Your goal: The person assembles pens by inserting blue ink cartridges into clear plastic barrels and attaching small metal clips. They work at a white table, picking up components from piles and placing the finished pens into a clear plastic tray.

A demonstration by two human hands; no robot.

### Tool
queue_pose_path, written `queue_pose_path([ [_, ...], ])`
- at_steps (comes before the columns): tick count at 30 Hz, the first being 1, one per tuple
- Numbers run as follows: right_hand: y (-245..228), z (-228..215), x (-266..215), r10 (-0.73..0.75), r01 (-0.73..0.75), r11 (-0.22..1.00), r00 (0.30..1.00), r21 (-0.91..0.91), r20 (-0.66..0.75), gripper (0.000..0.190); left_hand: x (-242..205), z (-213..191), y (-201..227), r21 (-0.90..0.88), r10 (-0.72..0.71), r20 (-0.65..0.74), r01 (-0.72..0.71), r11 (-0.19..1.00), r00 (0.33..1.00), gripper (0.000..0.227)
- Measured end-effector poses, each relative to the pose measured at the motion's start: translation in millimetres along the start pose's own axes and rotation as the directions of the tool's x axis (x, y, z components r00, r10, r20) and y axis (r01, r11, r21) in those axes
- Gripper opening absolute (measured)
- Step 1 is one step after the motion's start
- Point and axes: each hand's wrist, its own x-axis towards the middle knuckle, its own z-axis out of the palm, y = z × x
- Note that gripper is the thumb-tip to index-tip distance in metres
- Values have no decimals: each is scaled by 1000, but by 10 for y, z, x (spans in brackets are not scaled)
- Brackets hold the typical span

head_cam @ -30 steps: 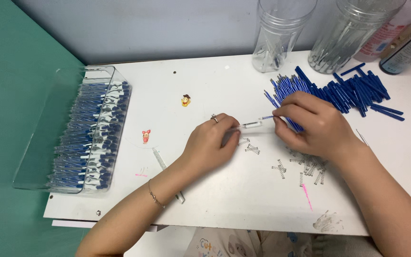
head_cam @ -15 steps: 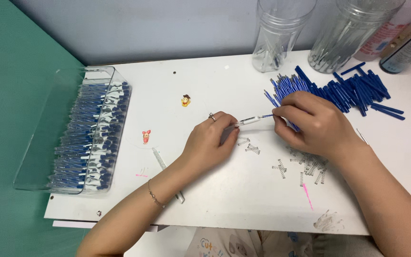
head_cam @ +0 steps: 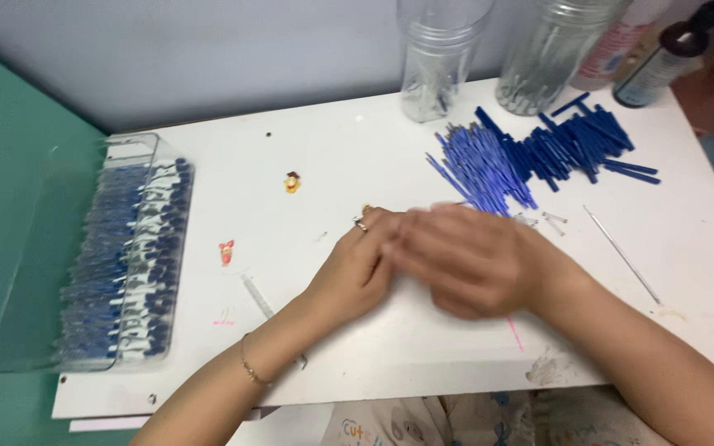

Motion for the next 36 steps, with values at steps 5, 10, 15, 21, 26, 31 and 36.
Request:
queue_pose_path([
  [5, 126, -635, -27, 100, -89, 991, 988, -96, 114, 18, -35, 29, -155, -238, -20, -102, -5, 971, 995, 27],
  [10, 717, -1353, -1049, 779, -448, 528, 593, -721, 203, 19, -49, 23, -132, -467, -205, -93, 139, 873, 974, 34],
  [15, 1066, -1663, -2128, 976, -367, 191, -29, -911, 216, 45, -65, 53, -96, -482, -219, -8, 188, 855, 976, 34],
  [21, 1036, -1460, -1478, 929, -571, -1, -305, -821, 211, 27, -66, 93, -120, -553, -242, -20, 191, 811, 970, 36],
  [26, 1009, -1499, -1621, 937, -565, 7, -285, -825, 203, 18, -78, 132, -155, -588, -223, -26, 165, 791, 975, 34],
  [31, 830, -1487, -1438, 976, -952, 101, 39, -287, 213, 6, -74, 131, -105, -574, -121, -73, 57, 817, 990, 31],
  [36, 324, -1244, -186, 783, -808, 572, 589, 141, 200, 10, -115, 145, -64, -571, -70, -32, 39, 820, 997, 26],
])
